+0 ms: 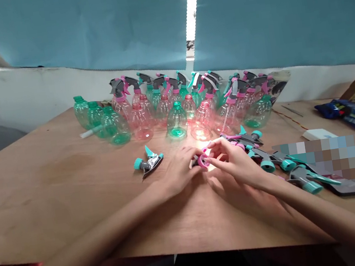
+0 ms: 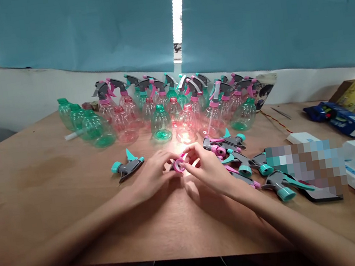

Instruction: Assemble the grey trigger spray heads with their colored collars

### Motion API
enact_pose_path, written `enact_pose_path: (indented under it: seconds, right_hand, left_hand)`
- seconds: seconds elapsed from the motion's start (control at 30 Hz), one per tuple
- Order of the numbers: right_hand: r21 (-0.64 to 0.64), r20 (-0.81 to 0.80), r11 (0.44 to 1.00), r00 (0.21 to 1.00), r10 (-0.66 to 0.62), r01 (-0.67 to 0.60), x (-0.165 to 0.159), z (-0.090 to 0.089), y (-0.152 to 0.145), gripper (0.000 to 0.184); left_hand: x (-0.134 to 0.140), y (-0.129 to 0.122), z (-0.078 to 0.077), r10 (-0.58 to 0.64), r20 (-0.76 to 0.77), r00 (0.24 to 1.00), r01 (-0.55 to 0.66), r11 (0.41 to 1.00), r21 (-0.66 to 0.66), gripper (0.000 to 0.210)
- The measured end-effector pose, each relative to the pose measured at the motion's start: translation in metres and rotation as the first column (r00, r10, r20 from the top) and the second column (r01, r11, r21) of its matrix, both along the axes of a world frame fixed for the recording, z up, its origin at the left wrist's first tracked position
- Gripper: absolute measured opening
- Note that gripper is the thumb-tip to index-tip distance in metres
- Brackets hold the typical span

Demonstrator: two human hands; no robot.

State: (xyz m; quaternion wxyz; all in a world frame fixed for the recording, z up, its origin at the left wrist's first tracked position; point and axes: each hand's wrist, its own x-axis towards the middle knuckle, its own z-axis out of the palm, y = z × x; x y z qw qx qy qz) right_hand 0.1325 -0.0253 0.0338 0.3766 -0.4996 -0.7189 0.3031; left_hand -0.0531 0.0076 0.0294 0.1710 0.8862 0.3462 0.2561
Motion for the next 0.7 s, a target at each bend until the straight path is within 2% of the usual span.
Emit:
enact_pose_path:
  seconds: [0.17,0.37,0.57,0.7]
  right_hand:
    - [0.010,0.034,0.991,0.990,0.135,-0.135,0.014,0.014,-0.023,0.029]
    - [-0.049,0.008,0.993,0.994,0.108,-0.107,0.031,0.023,-0.023,0.037]
    - [-0.120,-0.108,0.987,0.990,0.094,-0.106,0.036,0.008,-0.015,0.049]
    - [-0.223,-0.300,0.961,0.949,0.095,-0.166,0.032,-0.006,-0.012,0.045]
  left_hand:
    - [0.017,-0.036,-0.008,0.021,0.216,0.976,0.002,0.994,-0.105,0.020]
    - [0.037,-0.033,-0.016,0.000,0.284,0.959,0.017,0.998,-0.055,0.021]
    - [0.039,-0.024,-0.021,-0.036,0.232,0.972,0.020,0.997,0.073,0.013]
    - [0.036,-0.021,-0.022,-0.051,0.209,0.977,0.022,0.990,0.140,0.013]
